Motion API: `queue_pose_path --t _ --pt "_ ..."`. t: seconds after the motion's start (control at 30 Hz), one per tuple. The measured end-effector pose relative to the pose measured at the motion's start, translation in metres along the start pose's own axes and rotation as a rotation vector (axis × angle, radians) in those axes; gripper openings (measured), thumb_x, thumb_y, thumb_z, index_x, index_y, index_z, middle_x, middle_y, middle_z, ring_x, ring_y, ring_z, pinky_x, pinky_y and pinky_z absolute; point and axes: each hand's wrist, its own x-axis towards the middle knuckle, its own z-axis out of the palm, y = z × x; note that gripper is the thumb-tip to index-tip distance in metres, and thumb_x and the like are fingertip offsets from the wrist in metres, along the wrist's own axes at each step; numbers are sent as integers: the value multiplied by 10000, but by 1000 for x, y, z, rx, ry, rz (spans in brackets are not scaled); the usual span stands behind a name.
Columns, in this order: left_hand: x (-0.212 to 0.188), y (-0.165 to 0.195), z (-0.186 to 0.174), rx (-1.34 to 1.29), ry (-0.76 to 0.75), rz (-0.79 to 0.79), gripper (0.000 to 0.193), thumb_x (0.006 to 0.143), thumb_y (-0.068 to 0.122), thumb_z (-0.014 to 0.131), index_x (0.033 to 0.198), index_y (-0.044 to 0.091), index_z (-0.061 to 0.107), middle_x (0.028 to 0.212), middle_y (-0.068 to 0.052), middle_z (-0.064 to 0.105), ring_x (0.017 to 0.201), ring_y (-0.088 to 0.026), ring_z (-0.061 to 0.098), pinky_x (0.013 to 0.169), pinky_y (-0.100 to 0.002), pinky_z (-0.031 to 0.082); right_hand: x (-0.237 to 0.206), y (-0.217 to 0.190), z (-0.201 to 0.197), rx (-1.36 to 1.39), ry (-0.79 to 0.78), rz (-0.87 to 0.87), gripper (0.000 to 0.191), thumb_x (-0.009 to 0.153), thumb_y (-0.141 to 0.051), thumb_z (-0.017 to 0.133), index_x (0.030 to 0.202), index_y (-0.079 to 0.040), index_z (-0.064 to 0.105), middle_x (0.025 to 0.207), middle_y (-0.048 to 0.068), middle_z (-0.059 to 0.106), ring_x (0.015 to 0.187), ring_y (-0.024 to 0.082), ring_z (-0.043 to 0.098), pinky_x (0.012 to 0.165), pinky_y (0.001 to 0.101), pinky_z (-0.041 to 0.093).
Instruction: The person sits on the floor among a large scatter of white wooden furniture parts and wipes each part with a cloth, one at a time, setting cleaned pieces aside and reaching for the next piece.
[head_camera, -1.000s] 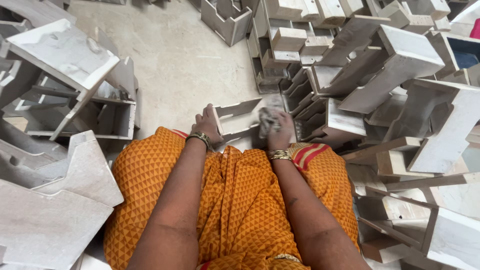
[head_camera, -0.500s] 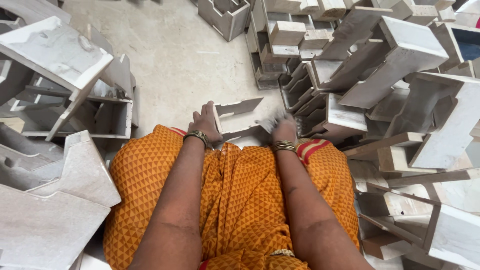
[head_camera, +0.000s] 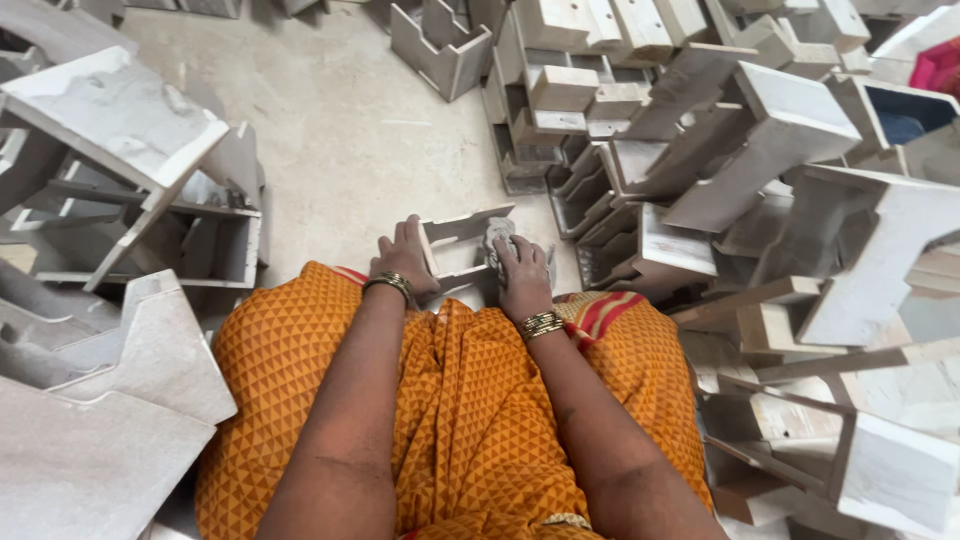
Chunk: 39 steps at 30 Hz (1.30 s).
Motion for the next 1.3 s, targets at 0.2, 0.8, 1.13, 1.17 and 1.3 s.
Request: queue_pose_path --t 0.2,0.8,1.13,1.17,1.3 --pt "-5 6 -1 -11 -16 4 1358 579 244 950 1611 206 68 1588 4 293 1388 -327 382 1093 -492 452 -7 29 14 -78 38 142 512 801 -1 699 1279 -182 670 1298 98 607 1201 351 543 977 447 511" --pt "11 3 10 -94 16 8 1369 644 203 902 1629 221 -48 1603 8 294 1383 -330 401 1075 -528 455 5 36 -10 541 529 461 224 894 -8 707 1067 -148 731 1076 51 737 968 229 728 846 351 602" --pt "30 -6 27 -161 23 55 1301 642 161 905 1592 170 17 1641 -28 224 1374 -368 412 1083 -470 465 72 -37 19 392 102 25 618 788 122 551 1298 -185 714 1296 68 675 1145 281 659 991 387 574" --pt "31 -7 28 -190 9 25 1240 661 186 891 1597 174 78 1601 -65 290 1377 -365 438 1093 -464 470 72 -46 29 345 40 -14 570 787 88 583 1281 -167 709 1282 76 664 1131 294 640 979 405 558" --pt "26 -6 23 -159 17 21 1169 654 211 883 1584 177 176 1572 -61 369 1397 -346 461 1090 -470 485 70 -58 47 105 -92 -86 421 805 -20 628 1201 -134 714 1237 65 641 1110 308 597 943 436 532"
